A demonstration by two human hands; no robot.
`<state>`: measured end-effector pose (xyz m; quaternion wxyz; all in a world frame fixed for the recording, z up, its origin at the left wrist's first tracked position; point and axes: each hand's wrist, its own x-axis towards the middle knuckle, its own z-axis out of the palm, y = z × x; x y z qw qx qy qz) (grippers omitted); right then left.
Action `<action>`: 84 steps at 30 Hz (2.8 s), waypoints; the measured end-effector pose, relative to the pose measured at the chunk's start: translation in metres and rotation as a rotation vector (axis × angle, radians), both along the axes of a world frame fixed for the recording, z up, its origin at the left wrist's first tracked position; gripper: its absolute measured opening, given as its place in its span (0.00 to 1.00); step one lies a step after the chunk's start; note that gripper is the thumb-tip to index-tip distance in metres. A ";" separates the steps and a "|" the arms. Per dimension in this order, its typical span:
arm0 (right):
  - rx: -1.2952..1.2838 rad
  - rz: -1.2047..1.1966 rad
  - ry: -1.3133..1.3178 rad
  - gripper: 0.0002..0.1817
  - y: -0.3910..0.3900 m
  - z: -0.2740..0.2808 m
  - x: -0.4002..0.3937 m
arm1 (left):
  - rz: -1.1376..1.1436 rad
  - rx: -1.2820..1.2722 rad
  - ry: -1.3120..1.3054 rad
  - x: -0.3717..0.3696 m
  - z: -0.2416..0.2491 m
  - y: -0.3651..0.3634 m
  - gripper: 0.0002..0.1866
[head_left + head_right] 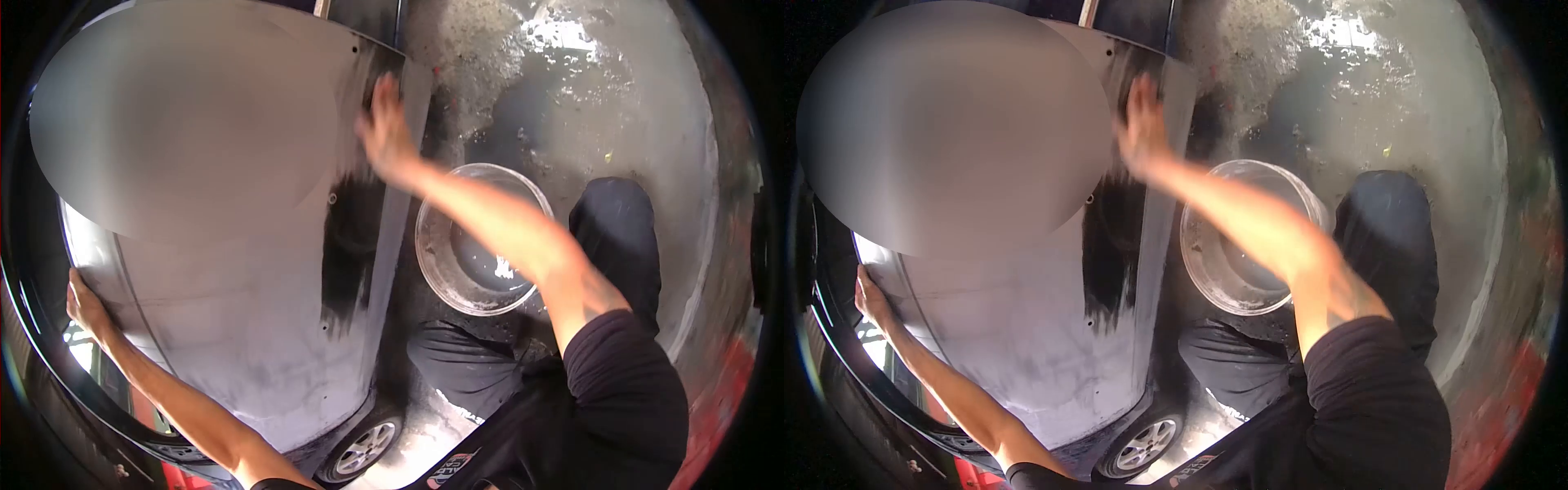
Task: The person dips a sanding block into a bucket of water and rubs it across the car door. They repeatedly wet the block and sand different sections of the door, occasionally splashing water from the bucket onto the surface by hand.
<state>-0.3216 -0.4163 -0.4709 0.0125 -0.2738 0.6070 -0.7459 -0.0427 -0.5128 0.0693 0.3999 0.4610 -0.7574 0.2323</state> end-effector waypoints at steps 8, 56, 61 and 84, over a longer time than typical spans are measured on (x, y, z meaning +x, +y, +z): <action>0.072 0.288 0.002 0.44 0.053 -0.015 0.170 | 0.026 -0.082 -0.075 0.002 0.001 -0.001 0.33; 0.044 0.447 -0.074 0.42 0.039 -0.048 0.152 | 0.047 -0.057 0.043 0.002 0.000 -0.005 0.33; -0.045 0.059 -0.118 0.38 -0.035 -0.014 -0.064 | 0.012 -0.086 0.011 0.007 0.005 -0.010 0.32; -0.068 0.037 0.055 0.39 -0.027 0.023 -0.074 | -0.006 -0.059 -0.042 0.009 -0.001 -0.005 0.33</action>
